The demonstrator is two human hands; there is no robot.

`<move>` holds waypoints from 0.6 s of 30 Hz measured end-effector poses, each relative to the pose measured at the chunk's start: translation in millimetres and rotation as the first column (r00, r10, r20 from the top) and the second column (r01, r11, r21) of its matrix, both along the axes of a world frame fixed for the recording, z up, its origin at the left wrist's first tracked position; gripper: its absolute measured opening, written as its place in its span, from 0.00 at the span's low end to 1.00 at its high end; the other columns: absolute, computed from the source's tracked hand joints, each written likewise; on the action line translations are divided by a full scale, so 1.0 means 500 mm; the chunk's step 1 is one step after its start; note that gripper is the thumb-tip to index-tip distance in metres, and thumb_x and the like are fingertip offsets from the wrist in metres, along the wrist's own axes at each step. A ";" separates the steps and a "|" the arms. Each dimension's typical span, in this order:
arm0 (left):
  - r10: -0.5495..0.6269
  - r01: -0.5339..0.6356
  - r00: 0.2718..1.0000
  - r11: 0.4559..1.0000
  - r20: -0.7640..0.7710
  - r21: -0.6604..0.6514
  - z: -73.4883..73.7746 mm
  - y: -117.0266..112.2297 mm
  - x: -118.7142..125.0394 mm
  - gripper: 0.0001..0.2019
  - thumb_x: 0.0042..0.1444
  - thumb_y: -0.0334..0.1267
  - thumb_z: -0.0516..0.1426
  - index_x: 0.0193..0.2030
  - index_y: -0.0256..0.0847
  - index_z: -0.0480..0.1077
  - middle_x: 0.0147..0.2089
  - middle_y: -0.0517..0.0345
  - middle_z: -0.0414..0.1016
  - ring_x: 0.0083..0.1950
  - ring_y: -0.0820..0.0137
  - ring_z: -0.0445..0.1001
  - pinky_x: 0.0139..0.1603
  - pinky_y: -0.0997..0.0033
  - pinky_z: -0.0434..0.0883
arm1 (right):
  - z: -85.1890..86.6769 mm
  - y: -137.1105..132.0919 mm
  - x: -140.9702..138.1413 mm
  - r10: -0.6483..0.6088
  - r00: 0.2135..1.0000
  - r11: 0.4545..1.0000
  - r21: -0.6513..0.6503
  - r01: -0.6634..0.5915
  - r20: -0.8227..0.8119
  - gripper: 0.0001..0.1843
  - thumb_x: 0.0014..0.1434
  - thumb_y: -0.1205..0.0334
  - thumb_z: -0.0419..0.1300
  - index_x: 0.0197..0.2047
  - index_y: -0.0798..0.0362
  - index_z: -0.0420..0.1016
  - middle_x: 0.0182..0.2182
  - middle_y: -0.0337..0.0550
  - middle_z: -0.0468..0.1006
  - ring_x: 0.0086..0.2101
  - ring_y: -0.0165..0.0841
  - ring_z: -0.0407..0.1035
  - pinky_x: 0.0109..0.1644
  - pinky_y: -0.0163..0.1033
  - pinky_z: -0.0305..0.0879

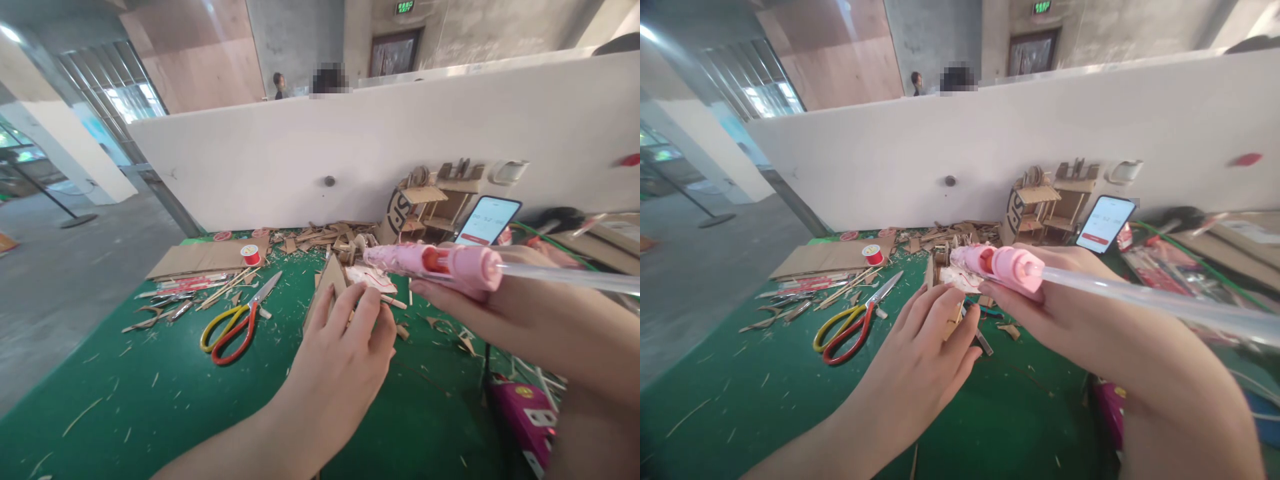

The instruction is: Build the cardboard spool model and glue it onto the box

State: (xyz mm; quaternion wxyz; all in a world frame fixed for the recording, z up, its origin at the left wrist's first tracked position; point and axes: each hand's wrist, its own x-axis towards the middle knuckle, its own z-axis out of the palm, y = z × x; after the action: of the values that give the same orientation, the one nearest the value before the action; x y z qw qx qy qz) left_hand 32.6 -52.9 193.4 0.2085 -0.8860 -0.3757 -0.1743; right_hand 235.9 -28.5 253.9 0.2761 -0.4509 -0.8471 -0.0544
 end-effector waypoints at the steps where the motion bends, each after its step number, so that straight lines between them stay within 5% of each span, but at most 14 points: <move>1: -0.001 0.001 1.000 1.000 0.000 -0.002 0.000 0.000 0.000 0.17 0.66 0.39 0.47 0.57 0.35 0.67 0.59 0.44 0.64 0.64 0.56 0.61 0.61 0.49 0.67 | 0.001 0.000 -0.001 0.021 1.000 0.999 -0.025 -0.021 0.005 0.20 0.65 0.51 0.44 0.33 0.44 0.75 0.30 0.44 0.80 0.31 0.41 0.75 0.34 0.49 0.75; 5: -0.003 0.003 1.000 1.000 -0.002 -0.003 0.001 -0.001 0.000 0.17 0.66 0.39 0.47 0.57 0.35 0.67 0.60 0.43 0.63 0.63 0.55 0.61 0.61 0.48 0.67 | 0.005 -0.002 -0.005 0.078 0.997 0.996 -0.050 -0.078 -0.008 0.19 0.65 0.53 0.43 0.40 0.42 0.75 0.37 0.42 0.81 0.38 0.41 0.77 0.40 0.49 0.76; 18: -0.010 0.010 1.000 1.000 0.003 0.016 0.002 0.000 0.000 0.17 0.66 0.40 0.48 0.56 0.34 0.68 0.59 0.44 0.64 0.62 0.56 0.62 0.61 0.50 0.67 | -0.003 -0.005 0.000 0.073 0.997 0.997 0.010 -0.074 0.038 0.22 0.66 0.52 0.41 0.43 0.41 0.76 0.35 0.43 0.82 0.32 0.41 0.76 0.34 0.48 0.77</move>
State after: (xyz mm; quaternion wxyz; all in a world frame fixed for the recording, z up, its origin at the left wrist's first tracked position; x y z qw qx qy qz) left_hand 32.6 -52.9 194.4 0.2139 -0.8859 -0.3703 -0.1798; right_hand 236.0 -31.2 252.2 0.2645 -0.4168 -0.8678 -0.0575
